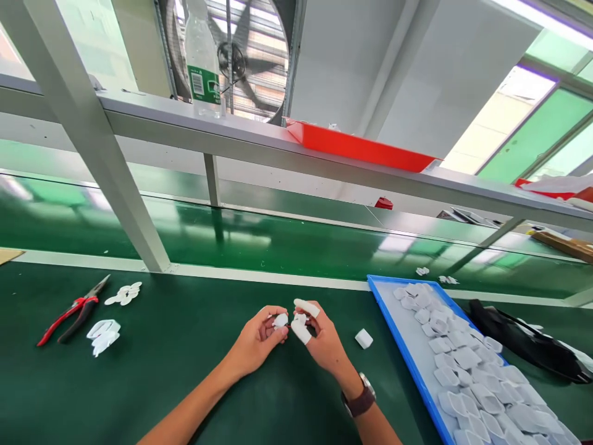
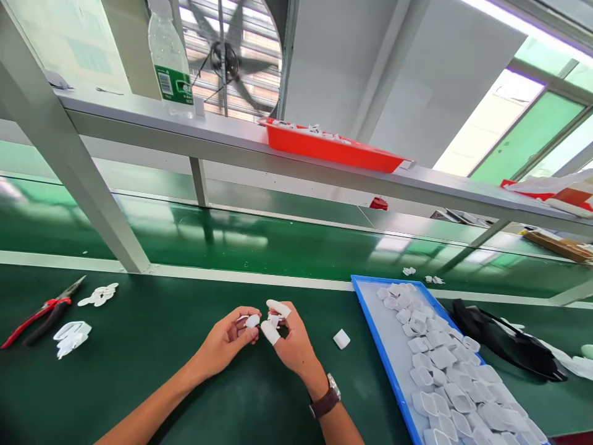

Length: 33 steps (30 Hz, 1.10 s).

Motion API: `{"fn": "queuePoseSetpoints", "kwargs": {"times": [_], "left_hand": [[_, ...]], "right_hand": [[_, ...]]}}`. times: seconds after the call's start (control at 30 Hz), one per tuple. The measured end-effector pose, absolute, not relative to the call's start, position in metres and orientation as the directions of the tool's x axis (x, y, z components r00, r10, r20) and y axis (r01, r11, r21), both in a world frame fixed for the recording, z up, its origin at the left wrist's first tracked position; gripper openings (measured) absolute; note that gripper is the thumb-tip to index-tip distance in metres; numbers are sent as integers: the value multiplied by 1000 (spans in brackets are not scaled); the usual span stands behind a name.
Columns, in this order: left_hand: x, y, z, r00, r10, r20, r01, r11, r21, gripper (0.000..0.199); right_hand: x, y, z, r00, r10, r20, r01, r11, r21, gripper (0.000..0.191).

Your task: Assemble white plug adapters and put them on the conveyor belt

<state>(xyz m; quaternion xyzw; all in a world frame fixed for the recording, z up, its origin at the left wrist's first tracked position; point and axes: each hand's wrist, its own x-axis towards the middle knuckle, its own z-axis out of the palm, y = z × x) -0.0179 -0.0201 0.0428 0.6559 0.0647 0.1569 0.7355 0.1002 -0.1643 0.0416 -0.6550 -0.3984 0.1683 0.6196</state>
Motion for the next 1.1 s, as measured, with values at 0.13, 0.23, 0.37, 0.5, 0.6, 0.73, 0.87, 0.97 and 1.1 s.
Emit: {"fn": "queuePoseSetpoints", "kwargs": {"times": [0.13, 0.23, 0.37, 0.5, 0.6, 0.73, 0.87, 0.97, 1.1], "left_hand": [[-16, -8, 51, 961, 275, 6, -65, 205, 977, 54], [-13, -2, 49, 946, 320, -45, -27, 218, 976, 61], [-12, -1, 48, 964, 262, -47, -12, 221, 975, 53], [-15, -4, 47, 957, 290, 20, -72, 171, 983, 47], [-16, -8, 41, 937, 340, 80, -119, 95, 988, 41], [-19, -11, 35, 940, 323, 111, -112, -17, 994, 35], [-24, 0, 30, 895, 433, 110, 28, -302, 953, 96], [-25, 13, 19, 867, 497, 48, 212, -453, 866, 89], [-21, 18, 4, 876, 474, 93, 207, -542, 815, 32]], "right_hand": [[97, -171, 42, 513, 828, 227, 455, -38, -890, 44], [99, -170, 39, 561, 787, 257, 529, -101, -843, 44], [106, -166, 39, 486, 782, 390, 610, 17, -792, 40], [110, -165, 33, 481, 758, 441, 589, 94, -803, 39], [110, -166, 24, 471, 762, 444, 525, 162, -835, 38], [108, -174, 12, 527, 717, 455, 517, 154, -842, 37], [113, -188, 5, 674, 602, 428, 448, 127, -885, 40], [119, -194, 2, 738, 538, 407, 398, 140, -907, 40], [122, -191, 2, 746, 528, 406, 373, 173, -912, 34]]}}
